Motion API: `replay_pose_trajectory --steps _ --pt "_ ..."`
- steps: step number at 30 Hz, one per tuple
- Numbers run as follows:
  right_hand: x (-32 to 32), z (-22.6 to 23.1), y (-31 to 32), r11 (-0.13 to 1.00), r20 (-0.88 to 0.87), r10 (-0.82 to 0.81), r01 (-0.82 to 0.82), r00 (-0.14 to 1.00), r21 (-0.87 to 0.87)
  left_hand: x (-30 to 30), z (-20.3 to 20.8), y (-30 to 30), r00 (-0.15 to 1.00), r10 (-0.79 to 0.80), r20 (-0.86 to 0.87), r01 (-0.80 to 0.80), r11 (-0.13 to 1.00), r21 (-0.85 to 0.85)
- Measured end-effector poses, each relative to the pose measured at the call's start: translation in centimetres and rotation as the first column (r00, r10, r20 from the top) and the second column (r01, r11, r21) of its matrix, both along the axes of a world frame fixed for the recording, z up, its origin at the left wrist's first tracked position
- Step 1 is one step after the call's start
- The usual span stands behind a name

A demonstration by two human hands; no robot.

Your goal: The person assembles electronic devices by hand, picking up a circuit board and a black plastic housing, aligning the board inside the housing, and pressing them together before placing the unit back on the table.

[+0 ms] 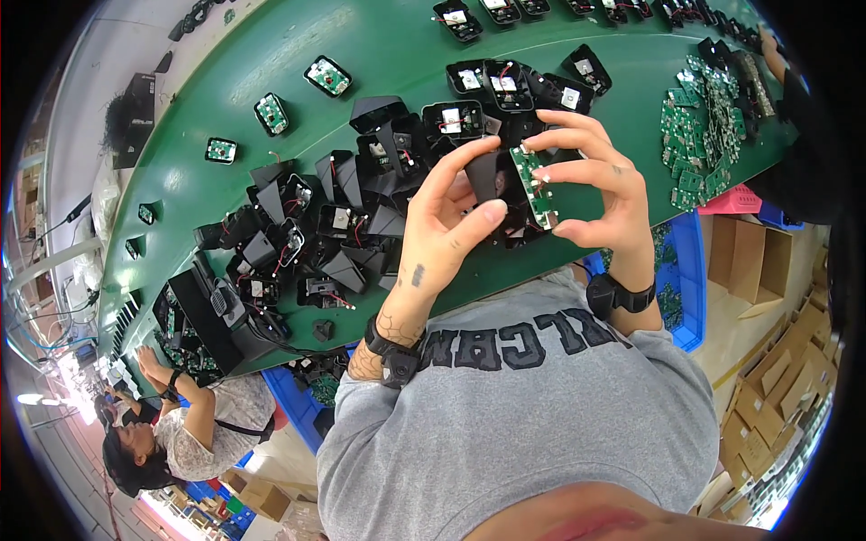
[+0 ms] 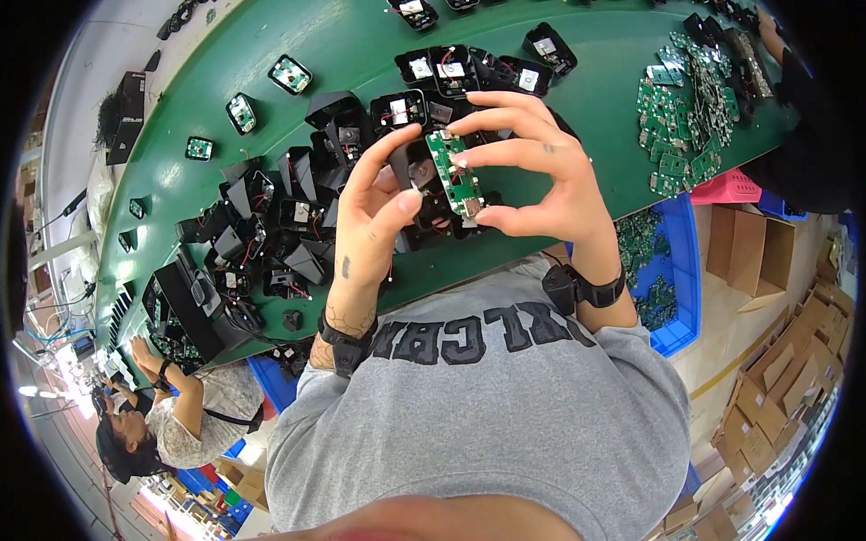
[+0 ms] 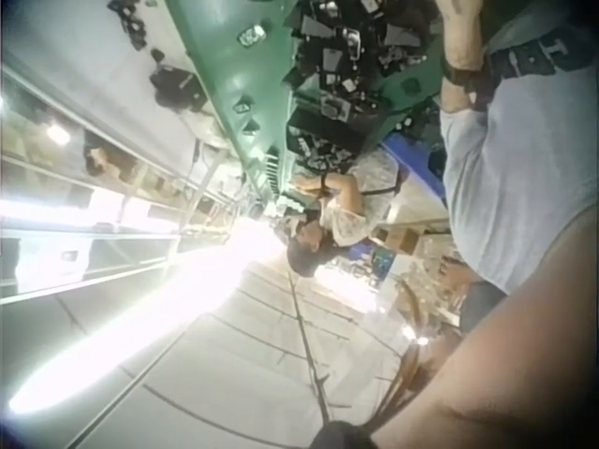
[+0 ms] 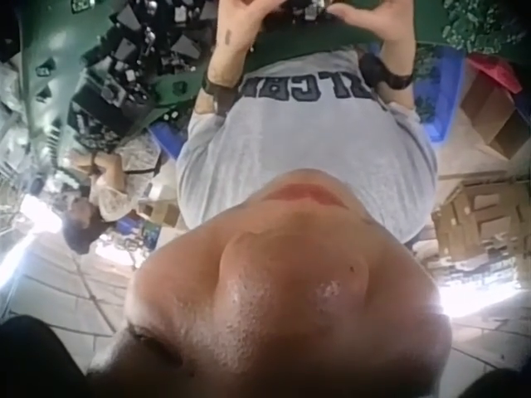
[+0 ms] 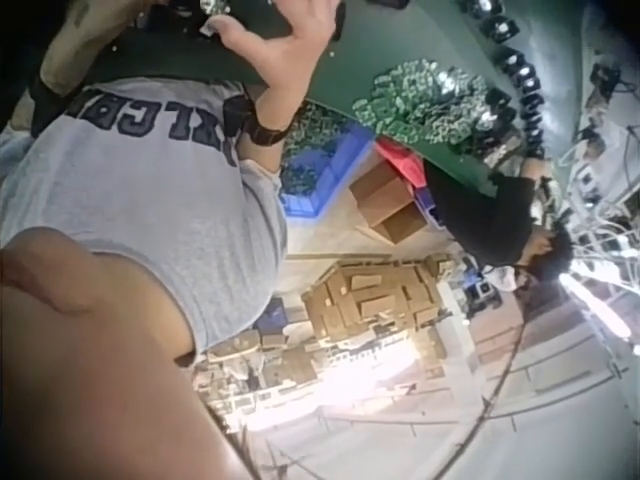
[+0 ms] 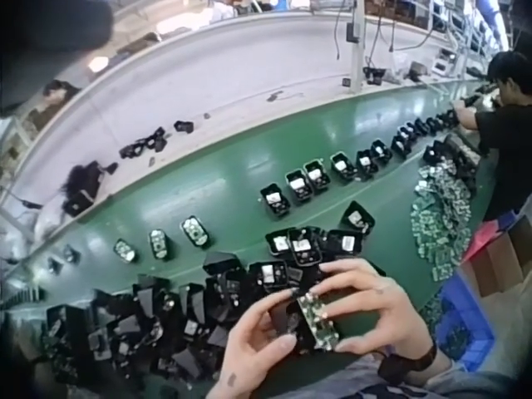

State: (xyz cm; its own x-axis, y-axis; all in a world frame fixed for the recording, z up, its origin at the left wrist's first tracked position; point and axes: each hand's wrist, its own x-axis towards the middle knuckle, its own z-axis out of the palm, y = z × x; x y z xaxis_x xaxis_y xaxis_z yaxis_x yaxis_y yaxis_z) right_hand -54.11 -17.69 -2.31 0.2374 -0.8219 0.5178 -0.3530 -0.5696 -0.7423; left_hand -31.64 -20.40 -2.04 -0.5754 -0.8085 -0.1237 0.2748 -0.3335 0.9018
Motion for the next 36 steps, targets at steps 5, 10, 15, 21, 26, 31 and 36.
replay_pose_trajectory --steps 5,10,15,21,26,31,36 --pt "1.6 1.4 1.2 0.976 -0.318 -0.202 0.166 0.926 -0.138 -0.3 0.5 0.5 0.998 -0.017 -0.059 0.023 0.995 0.097" --pt "1.5 2.4 1.2 0.990 -0.289 -0.136 0.120 0.948 -0.074 -0.2 0.9 0.4 0.986 -0.117 -0.116 0.138 0.972 0.191" --pt "1.7 3.2 1.4 0.993 -0.347 -0.109 0.116 0.932 -0.002 -0.7 0.8 0.4 0.972 -0.146 -0.182 0.178 0.969 0.172" --pt "2.6 1.6 1.5 0.932 0.410 -0.144 -0.016 0.900 0.362 -1.3 0.8 0.8 0.981 -0.125 -0.147 0.149 0.974 0.169" --pt "4.3 0.8 1.3 0.865 0.583 -0.214 -0.124 0.784 0.485 -1.6 1.6 0.8 0.993 -0.088 -0.074 0.092 0.994 0.052" --pt "4.5 0.3 1.7 0.851 0.503 -0.268 -0.043 0.822 0.523 -1.7 1.4 0.8 0.992 -0.124 -0.037 0.127 0.990 0.070" --pt "4.3 -0.3 1.9 0.823 0.475 -0.306 -0.022 0.825 0.568 -1.8 1.1 1.2 0.991 -0.133 -0.007 0.133 0.989 0.060"
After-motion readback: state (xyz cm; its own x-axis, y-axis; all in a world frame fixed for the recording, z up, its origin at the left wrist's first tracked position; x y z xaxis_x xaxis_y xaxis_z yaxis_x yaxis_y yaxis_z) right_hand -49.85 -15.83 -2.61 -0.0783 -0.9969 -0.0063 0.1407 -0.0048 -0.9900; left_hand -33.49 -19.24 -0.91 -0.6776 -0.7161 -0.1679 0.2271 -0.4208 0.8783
